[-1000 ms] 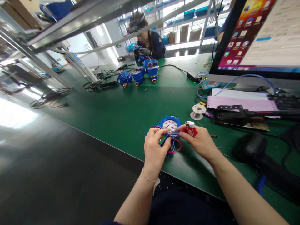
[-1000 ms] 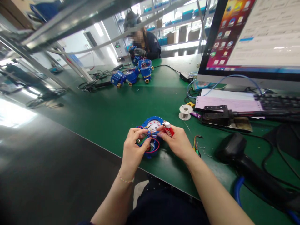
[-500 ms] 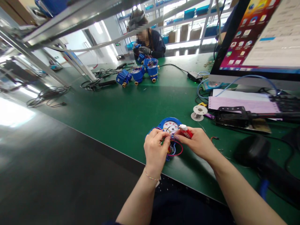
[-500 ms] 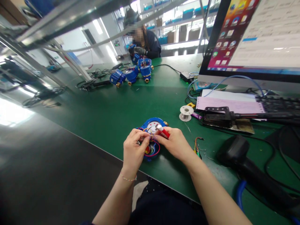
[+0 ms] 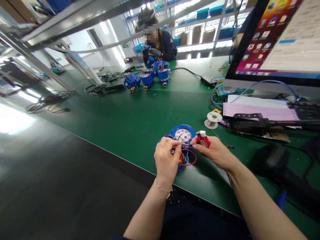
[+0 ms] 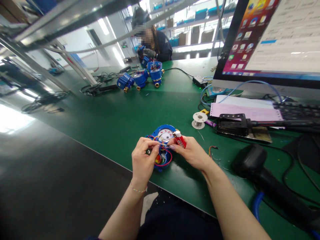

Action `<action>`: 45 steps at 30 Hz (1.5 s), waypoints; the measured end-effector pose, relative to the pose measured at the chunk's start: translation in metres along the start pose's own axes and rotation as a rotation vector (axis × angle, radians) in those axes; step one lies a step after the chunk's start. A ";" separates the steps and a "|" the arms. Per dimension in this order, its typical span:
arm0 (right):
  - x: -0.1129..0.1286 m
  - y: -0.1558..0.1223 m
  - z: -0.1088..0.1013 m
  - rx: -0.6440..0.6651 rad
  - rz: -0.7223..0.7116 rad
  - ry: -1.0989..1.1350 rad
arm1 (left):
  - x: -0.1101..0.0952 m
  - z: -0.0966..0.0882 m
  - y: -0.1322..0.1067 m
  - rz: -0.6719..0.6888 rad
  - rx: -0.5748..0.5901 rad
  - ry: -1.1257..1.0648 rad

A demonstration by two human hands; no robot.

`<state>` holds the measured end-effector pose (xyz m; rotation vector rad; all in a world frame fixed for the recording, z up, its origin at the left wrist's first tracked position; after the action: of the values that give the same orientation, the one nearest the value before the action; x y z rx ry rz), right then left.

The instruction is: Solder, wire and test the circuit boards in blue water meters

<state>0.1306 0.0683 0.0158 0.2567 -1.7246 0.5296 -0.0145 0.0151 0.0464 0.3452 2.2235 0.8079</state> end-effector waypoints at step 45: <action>-0.038 -0.046 0.042 -0.251 0.134 0.461 | -0.007 0.002 -0.005 0.175 -0.024 0.025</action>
<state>0.1236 0.0041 -0.0178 -0.1540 -1.3431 0.4234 -0.0084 0.0086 0.0461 0.5259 2.2270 0.9352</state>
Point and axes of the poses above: each hand's wrist, its own y-axis towards the middle knuckle, its own z-axis out of the palm, x = y × z, the point moved 6 cm from there along y, towards the middle knuckle, and after that the axes turned 12 degrees about z, right-handed, at the moved point
